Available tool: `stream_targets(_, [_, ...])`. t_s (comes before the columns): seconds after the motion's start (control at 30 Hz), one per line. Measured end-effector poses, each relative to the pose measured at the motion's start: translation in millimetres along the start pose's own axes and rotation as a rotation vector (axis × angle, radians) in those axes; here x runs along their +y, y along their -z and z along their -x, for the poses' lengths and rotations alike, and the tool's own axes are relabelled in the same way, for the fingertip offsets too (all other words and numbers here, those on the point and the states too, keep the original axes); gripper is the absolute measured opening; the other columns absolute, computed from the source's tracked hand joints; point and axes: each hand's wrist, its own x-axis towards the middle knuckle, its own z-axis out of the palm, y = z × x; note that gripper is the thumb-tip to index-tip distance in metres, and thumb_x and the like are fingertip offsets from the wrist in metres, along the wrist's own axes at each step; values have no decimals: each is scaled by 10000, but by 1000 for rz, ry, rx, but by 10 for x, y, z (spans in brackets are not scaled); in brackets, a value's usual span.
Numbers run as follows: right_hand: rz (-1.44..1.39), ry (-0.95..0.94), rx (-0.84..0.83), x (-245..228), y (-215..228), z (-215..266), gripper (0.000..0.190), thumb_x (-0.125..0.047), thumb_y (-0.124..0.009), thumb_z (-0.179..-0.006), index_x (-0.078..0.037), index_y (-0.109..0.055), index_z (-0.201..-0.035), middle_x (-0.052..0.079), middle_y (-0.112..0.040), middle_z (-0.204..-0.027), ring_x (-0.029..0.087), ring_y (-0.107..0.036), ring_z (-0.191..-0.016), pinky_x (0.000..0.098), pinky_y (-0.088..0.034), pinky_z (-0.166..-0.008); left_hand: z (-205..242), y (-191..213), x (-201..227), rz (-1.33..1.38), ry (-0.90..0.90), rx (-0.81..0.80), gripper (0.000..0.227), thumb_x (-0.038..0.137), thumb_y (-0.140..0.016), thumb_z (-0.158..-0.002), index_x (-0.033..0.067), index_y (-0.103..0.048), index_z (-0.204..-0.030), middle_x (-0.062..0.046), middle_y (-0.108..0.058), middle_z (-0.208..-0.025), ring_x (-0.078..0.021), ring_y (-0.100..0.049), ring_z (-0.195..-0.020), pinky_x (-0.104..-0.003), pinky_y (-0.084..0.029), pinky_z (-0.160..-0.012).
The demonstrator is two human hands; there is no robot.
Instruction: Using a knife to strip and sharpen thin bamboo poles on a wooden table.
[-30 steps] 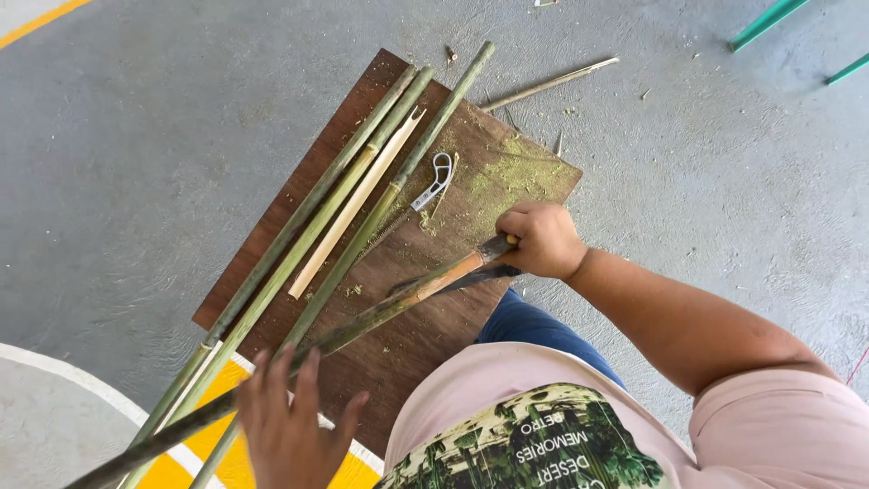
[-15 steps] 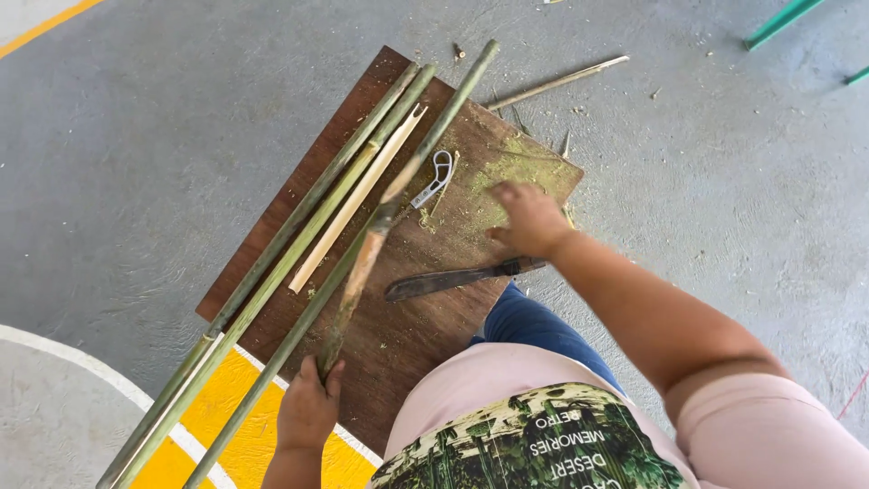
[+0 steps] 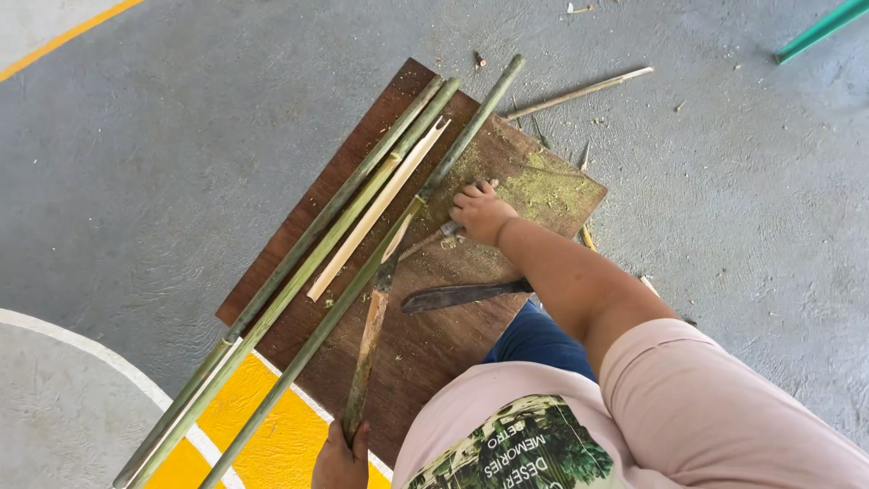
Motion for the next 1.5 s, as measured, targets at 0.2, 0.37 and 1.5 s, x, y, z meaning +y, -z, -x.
stream_targets(0.2, [5,125,56,26,-71,-69,417,-428,-506,-1008,-105,-612,-1250,84,-609,-1214,250,-518,-1235,489,-239,-1199,44,308,228,77,71,-37,532,502,-562,-938,59,-563,-1234,-270,-720,-869,-484,-706,-858,-585,-561,-739])
stream_targets(0.37, [-219,9,-133,-97,519,401,456,-494,-444,-1070,-94,-611,-1214,113,-641,-1084,238,-657,-983,466,-526,-969,121,587,376,139,104,-8,523,485,-530,-971,19,-551,-1206,-294,-708,-861,-501,-695,-851,-591,-552,-738])
stream_targets(1.5, [-1076,-915,648,2087,-1347,2144,448,-413,-639,-1003,-46,-691,-1254,214,-730,-952,354,-696,-892,454,-533,-819,-1327,-208,3064,-101,-416,-82,544,539,-489,-1005,12,-509,-1138,-289,-700,-954,-480,-683,-923,-564,-546,-813])
